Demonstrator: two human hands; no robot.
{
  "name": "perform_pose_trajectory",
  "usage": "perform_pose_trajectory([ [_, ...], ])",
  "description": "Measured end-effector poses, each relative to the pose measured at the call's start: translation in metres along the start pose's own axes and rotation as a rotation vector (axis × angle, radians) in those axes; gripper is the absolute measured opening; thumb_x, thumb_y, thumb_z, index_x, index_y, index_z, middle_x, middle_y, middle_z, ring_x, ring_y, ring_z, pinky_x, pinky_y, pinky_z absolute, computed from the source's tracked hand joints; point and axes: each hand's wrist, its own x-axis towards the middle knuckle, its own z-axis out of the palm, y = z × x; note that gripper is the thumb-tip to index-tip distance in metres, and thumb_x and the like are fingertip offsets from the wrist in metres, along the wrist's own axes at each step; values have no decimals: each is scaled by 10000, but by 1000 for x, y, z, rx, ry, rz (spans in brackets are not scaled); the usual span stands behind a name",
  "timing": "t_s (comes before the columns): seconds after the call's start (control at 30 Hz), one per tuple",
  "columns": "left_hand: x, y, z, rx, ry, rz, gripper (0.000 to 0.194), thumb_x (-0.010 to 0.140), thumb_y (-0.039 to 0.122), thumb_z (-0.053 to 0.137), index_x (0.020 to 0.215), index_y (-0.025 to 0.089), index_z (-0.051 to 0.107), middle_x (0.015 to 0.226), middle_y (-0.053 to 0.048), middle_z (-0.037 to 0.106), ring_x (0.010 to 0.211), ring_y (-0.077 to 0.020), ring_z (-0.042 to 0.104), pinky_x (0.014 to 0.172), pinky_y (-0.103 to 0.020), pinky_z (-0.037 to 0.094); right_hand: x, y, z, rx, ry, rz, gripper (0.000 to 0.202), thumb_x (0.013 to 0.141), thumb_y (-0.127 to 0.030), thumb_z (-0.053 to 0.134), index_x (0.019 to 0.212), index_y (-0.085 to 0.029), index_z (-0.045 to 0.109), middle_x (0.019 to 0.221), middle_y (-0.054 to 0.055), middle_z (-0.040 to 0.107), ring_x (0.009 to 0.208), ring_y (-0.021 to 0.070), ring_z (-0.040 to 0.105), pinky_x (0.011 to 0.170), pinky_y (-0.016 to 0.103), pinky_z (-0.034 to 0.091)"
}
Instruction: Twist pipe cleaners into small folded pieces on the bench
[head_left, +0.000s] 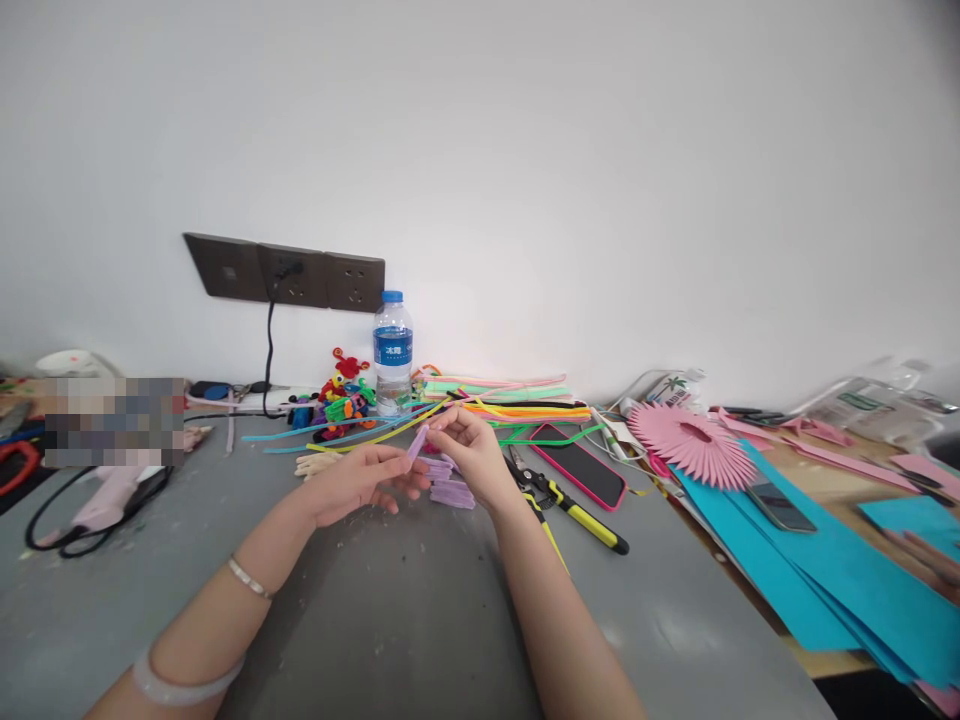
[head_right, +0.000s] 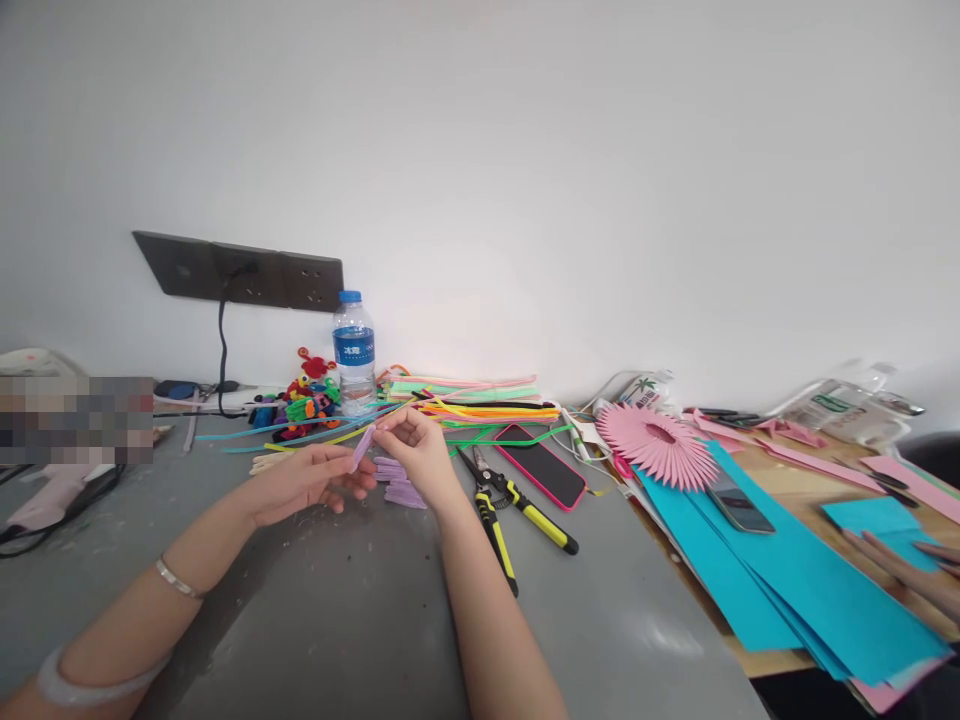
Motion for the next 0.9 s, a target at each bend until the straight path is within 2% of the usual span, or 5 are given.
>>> perform_pose_trajectory([
  [0.1, 2, -1, -1, -19, 56, 16, 350, 764, 423, 736, 993, 158, 723, 993, -125, 726, 808, -171, 656, 638, -247, 505, 0, 1, 1, -17, -13, 6, 266, 706, -392, 757, 741, -199, 577, 822, 21, 674, 786, 155, 634, 768, 302, 529],
  [0.27, 5, -2, 2, -58, 133, 51, 304, 688, 385, 808, 820, 125, 722, 805, -79, 727, 663, -114, 617, 620, -222, 480, 0, 2, 2, -5, -17, 4, 248, 708, -368, 759, 734, -198, 580, 814, 19, 676, 771, 153, 636, 759, 303, 535],
  [0.5, 5, -2, 5, -166, 156, -20, 333, 602, 387, 865, 694, 132, 673, 747, -48, 721, 622, -98, 620, 632, -219, 490, -3, -9, 5, 8, -95, -44, 163, 732, -310, 754, 745, -199, 636, 970, 45, 702, 897, 171, 652, 805, 310, 524],
  [0.7, 2, 0, 5, -17, 120, -38, 287, 669, 378, 818, 696, 135, 667, 810, -80, 746, 668, -126, 650, 676, -245, 507, -3, -5, 4, -10, -96, 25, 210, 673, -337, 796, 728, -201, 644, 801, 23, 705, 781, 172, 663, 769, 326, 543],
  [0.9, 4, -1, 9, 190, 102, 113, 303, 746, 444, 737, 819, 151, 722, 894, -102, 767, 775, -190, 698, 746, -297, 536, 0, 0, 0, -31, -27, 45, 253, 651, -359, 805, 718, -195, 624, 760, 14, 691, 722, 158, 649, 724, 307, 542],
])
